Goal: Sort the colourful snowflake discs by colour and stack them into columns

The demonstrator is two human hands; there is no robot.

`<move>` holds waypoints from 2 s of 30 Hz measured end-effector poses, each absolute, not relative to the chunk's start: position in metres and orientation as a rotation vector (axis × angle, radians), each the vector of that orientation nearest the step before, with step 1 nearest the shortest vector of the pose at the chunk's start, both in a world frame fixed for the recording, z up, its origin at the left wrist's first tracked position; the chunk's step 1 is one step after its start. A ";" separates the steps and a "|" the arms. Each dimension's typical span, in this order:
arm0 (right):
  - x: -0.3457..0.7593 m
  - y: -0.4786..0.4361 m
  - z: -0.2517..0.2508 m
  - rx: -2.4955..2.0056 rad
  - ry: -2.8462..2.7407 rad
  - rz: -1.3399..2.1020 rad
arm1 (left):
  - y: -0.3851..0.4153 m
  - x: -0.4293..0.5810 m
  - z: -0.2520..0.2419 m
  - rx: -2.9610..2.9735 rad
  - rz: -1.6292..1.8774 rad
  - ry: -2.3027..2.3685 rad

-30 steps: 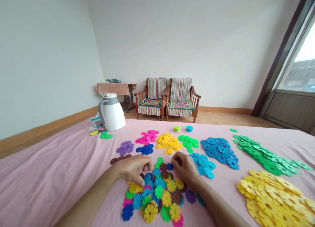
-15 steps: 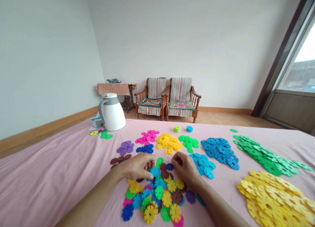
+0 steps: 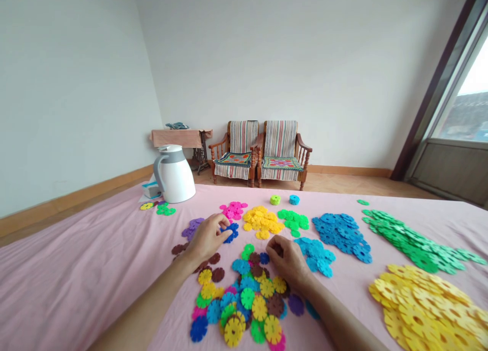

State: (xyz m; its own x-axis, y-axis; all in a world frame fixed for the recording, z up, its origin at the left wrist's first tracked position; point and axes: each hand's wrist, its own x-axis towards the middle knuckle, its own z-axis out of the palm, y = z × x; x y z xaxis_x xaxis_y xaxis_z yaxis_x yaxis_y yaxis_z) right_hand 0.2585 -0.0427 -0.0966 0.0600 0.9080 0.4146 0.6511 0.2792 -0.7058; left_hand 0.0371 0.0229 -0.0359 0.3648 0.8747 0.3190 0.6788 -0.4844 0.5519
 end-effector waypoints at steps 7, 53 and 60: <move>0.260 -0.041 -0.100 -1.431 -1.674 0.359 | -0.015 0.068 -0.034 2.615 0.543 0.850; 0.260 -0.041 -0.098 -1.481 -1.687 0.398 | 0.001 0.016 -0.015 2.614 -0.224 1.054; 0.260 -0.040 -0.099 -1.479 -1.686 0.395 | 0.002 0.015 -0.015 2.666 -0.154 1.062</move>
State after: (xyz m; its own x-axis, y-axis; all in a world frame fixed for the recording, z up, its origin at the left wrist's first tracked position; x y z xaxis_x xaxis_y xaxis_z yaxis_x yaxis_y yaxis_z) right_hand 0.2603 -0.0399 -0.0991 0.0461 0.9248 0.3776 0.6611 0.2551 -0.7056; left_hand 0.0146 0.0018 -0.0152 0.7260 0.6594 -0.1954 0.6877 -0.6961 0.2061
